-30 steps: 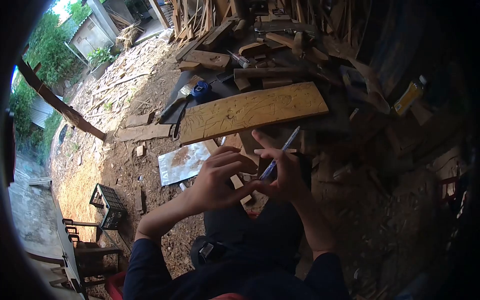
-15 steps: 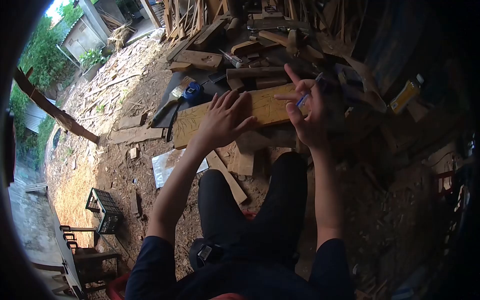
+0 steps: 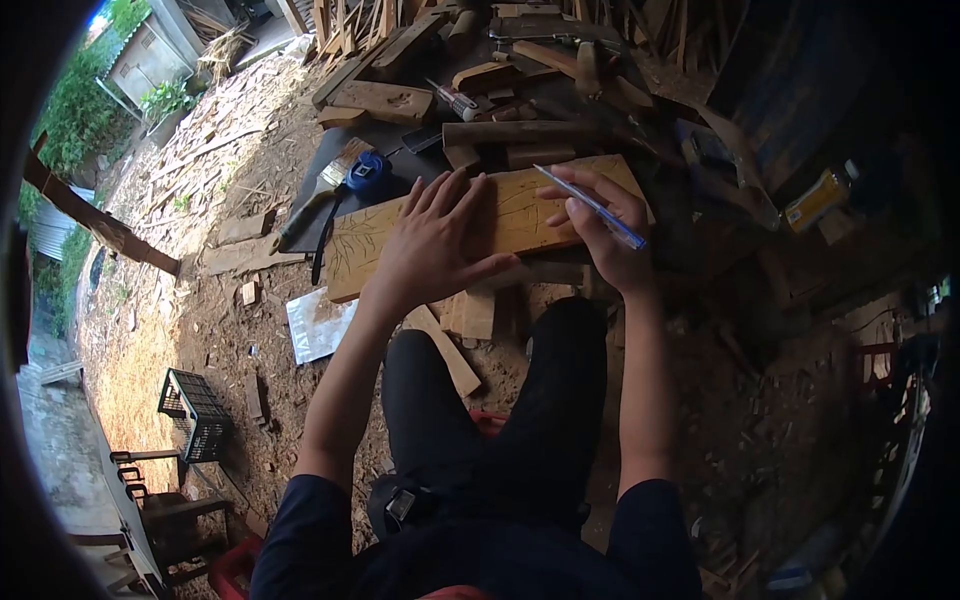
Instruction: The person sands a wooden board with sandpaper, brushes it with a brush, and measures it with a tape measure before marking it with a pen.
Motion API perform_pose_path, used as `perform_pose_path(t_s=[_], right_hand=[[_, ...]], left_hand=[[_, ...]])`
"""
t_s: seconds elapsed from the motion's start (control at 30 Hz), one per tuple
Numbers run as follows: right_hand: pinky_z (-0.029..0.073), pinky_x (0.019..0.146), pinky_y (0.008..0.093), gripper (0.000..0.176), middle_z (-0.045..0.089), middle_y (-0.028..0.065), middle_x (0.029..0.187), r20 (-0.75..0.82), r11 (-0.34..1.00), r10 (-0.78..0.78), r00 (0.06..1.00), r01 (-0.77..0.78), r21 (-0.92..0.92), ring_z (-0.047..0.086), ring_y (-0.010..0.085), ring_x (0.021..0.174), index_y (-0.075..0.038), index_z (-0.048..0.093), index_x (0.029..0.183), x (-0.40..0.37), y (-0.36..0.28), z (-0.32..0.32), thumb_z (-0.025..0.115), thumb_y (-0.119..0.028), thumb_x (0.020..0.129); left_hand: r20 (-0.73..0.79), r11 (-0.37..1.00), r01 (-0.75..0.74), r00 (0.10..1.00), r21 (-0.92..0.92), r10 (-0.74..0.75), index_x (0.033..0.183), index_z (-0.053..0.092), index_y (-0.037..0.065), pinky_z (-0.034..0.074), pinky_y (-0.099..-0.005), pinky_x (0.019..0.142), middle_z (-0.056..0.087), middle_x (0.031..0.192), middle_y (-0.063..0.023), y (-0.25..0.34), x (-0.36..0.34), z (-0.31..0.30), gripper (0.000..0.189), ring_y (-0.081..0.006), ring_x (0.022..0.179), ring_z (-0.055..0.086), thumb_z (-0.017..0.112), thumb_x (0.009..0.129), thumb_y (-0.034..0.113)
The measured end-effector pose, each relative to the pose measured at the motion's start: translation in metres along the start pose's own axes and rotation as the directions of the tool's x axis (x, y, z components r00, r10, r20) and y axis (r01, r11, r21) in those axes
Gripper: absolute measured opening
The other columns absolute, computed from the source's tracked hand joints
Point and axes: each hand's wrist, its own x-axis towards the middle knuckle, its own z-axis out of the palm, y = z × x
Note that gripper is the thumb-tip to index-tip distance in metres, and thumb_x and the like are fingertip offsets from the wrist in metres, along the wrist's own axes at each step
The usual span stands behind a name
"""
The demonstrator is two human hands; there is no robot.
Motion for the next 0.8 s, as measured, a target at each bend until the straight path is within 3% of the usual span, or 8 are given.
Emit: perform_pose_path(t_s=[0.07, 0.17, 0.27, 0.47, 0.57, 0.8], right_hand=[[0.046, 0.057, 0.0206, 0.028, 0.069, 0.0012, 0.076, -0.029, 0.998, -0.005, 1.000, 0.004, -0.057, 0.058, 0.0038, 0.059, 0.000, 0.075, 0.111, 0.001, 0.007, 0.005, 0.065, -0.026, 0.114], [0.042, 0.051, 0.0220, 0.046, 0.056, -0.0034, 0.063, -0.055, 0.997, 0.068, 0.996, -0.070, -0.037, 0.054, 0.0029, 0.055, -0.004, 0.066, 0.086, 0.000, 0.006, 0.001, 0.063, -0.038, 0.117], [0.045, 0.052, 0.0225, 0.044, 0.057, -0.0026, 0.064, 0.011, 0.981, 0.123, 0.992, -0.123, 0.152, 0.055, 0.0031, 0.055, -0.004, 0.067, 0.085, -0.004, -0.001, 0.019, 0.064, -0.034, 0.117], [0.053, 0.053, 0.0238, 0.039, 0.061, -0.0005, 0.067, -0.039, 0.994, 0.105, 0.994, -0.104, 0.021, 0.058, 0.0038, 0.055, -0.005, 0.064, 0.082, -0.013, 0.001, 0.025, 0.065, -0.024, 0.115], [0.053, 0.052, 0.0232, 0.040, 0.062, -0.0004, 0.066, -0.030, 0.995, 0.098, 0.995, -0.098, 0.000, 0.059, 0.0038, 0.054, -0.004, 0.064, 0.080, -0.014, 0.002, 0.026, 0.066, -0.025, 0.114], [0.049, 0.052, 0.0225, 0.041, 0.060, -0.0015, 0.063, -0.012, 0.996, 0.086, 0.996, -0.086, -0.030, 0.059, 0.0040, 0.053, -0.004, 0.066, 0.079, -0.013, 0.002, 0.027, 0.069, -0.026, 0.113]], left_hand=[[-0.011, 1.000, 0.002, 1.000, -0.009, -0.002, 0.170, 0.042, 0.002, 0.023, -0.0558, 0.137, 0.046, 0.168, -0.0297, -0.001, 0.001, 0.002, 0.122, -0.0441, 0.161, 0.039, 0.068, 0.087, 0.088], [-0.003, 0.999, 0.015, 1.000, -0.030, -0.015, 0.170, 0.042, 0.004, 0.023, -0.0558, 0.138, 0.046, 0.168, -0.0288, 0.002, 0.000, -0.003, 0.125, -0.0441, 0.161, 0.039, 0.071, 0.084, 0.089], [-0.009, 0.999, 0.023, 1.000, -0.029, -0.024, 0.170, 0.042, 0.005, 0.023, -0.0554, 0.138, 0.046, 0.168, -0.0282, 0.000, 0.001, 0.000, 0.126, -0.0440, 0.161, 0.040, 0.074, 0.081, 0.089], [-0.066, 0.998, 0.005, 0.998, -0.070, -0.010, 0.165, 0.046, 0.000, 0.024, -0.0569, 0.137, 0.050, 0.163, -0.0300, -0.001, -0.001, 0.004, 0.123, -0.0440, 0.159, 0.042, 0.080, 0.080, 0.082], [-0.044, 0.999, 0.015, 0.999, -0.040, -0.017, 0.169, 0.044, 0.005, 0.024, -0.0553, 0.138, 0.049, 0.166, -0.0280, 0.000, 0.000, 0.000, 0.123, -0.0429, 0.159, 0.044, 0.075, 0.082, 0.087], [-0.045, 1.000, 0.011, 0.999, -0.019, -0.012, 0.168, 0.046, 0.002, 0.025, -0.0545, 0.138, 0.050, 0.166, -0.0293, 0.000, -0.001, -0.002, 0.123, -0.0428, 0.159, 0.045, 0.070, 0.085, 0.089]])
